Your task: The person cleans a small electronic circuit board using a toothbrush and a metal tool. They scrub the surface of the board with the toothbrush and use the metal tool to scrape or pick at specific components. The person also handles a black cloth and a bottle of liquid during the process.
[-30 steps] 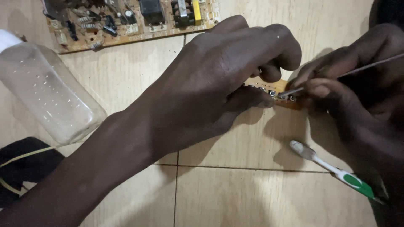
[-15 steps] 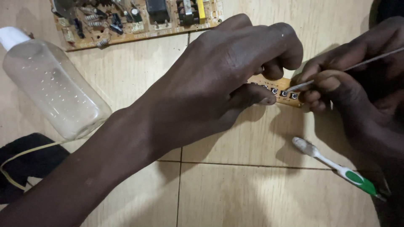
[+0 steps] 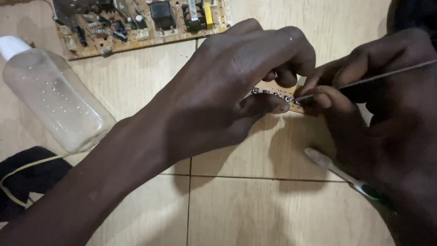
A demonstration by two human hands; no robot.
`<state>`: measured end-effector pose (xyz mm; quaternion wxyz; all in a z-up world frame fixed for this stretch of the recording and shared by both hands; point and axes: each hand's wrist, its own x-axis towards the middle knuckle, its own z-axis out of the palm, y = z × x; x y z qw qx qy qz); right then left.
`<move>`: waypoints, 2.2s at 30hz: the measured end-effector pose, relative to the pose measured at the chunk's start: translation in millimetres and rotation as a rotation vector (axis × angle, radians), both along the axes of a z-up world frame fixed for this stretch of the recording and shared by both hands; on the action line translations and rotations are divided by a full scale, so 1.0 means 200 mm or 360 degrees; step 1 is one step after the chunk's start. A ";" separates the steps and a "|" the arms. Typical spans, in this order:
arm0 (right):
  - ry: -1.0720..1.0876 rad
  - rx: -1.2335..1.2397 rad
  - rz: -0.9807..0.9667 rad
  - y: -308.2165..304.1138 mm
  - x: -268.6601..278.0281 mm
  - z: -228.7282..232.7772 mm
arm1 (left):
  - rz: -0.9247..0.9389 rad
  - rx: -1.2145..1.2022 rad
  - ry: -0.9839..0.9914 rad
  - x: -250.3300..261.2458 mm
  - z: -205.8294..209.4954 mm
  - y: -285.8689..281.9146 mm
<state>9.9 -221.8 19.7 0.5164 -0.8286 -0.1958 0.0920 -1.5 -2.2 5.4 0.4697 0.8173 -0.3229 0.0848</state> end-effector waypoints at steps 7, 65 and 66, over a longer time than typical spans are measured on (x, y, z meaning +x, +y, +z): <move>0.0044 -0.0133 -0.0120 0.01 -0.02 0.01 | -0.0016 -0.0041 0.0061 0.01 -0.02 0.01; 0.0554 0.0758 -0.0007 -0.11 0.13 0.00 | -0.0213 0.0486 0.0259 0.04 0.23 0.20; 0.0556 0.0735 0.0000 -0.11 0.12 0.01 | -0.0269 0.0513 0.0369 0.04 0.24 0.19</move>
